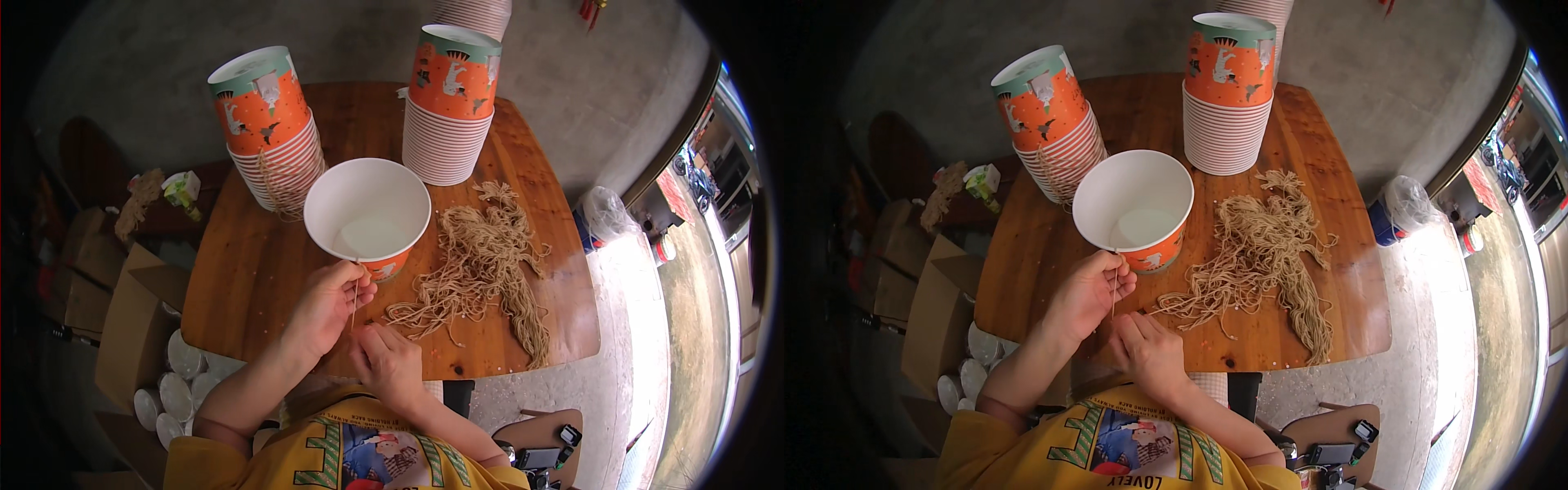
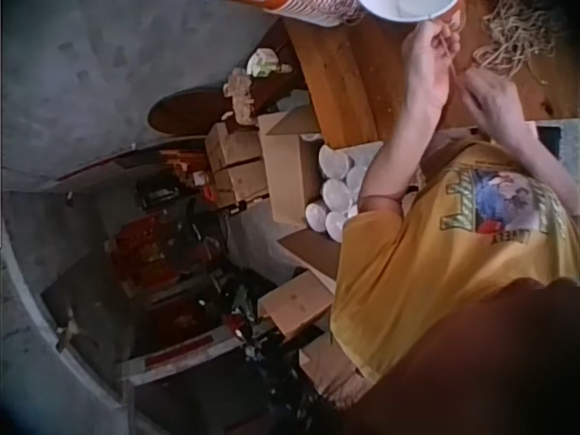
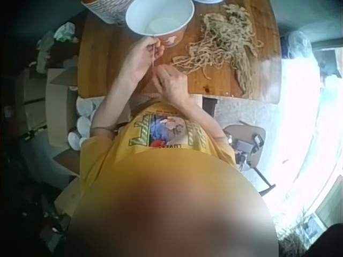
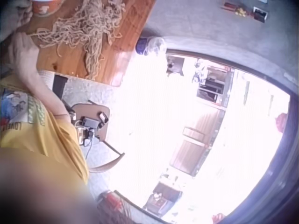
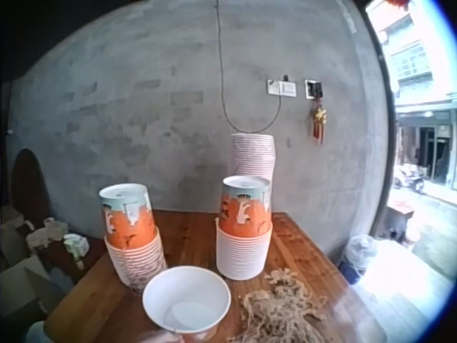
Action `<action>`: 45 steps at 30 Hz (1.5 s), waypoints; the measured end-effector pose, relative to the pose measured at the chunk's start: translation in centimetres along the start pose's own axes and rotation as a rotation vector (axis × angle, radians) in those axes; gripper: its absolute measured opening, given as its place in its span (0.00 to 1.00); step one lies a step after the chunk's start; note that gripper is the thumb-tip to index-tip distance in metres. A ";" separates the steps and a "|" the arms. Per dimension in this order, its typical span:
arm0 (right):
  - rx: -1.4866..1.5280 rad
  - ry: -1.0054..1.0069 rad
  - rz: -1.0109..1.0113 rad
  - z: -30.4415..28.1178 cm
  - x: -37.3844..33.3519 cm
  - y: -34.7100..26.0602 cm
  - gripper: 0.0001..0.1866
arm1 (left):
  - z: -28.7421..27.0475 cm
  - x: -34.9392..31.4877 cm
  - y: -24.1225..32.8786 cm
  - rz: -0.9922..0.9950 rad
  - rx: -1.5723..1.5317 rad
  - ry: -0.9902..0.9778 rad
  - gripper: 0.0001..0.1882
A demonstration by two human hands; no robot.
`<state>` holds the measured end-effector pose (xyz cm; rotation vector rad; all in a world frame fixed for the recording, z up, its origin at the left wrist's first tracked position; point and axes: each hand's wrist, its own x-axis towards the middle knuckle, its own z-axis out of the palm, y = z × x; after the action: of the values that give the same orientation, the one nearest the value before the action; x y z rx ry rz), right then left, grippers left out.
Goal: The recorder is threading a thin string through pre-punched holes in paper cups to bundle or decorate them.
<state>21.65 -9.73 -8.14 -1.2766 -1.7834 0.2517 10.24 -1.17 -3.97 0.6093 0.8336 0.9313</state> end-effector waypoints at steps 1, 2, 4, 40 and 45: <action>0.004 -0.008 0.005 0.0 0.0 -0.1 0.06 | 0.1 0.0 0.2 0.001 0.020 0.007 0.04; 0.006 -0.009 0.005 0.0 0.0 -0.1 0.06 | 0.1 0.1 0.3 0.001 0.021 0.008 0.04; -0.037 -0.012 -0.004 0.0 -0.1 -0.2 0.06 | 0.0 0.2 0.6 0.037 0.030 0.025 0.05; 1.265 0.126 0.400 -12.8 4.9 1.1 0.06 | -4.1 0.2 7.2 1.117 1.498 0.070 0.13; 1.442 0.103 0.453 -10.3 7.3 2.4 0.08 | -7.1 0.4 9.8 0.922 1.495 -0.132 0.14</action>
<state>30.55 -5.81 0.22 -0.5248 -0.7421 1.3797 0.10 4.59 -0.55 2.4682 1.0540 0.9042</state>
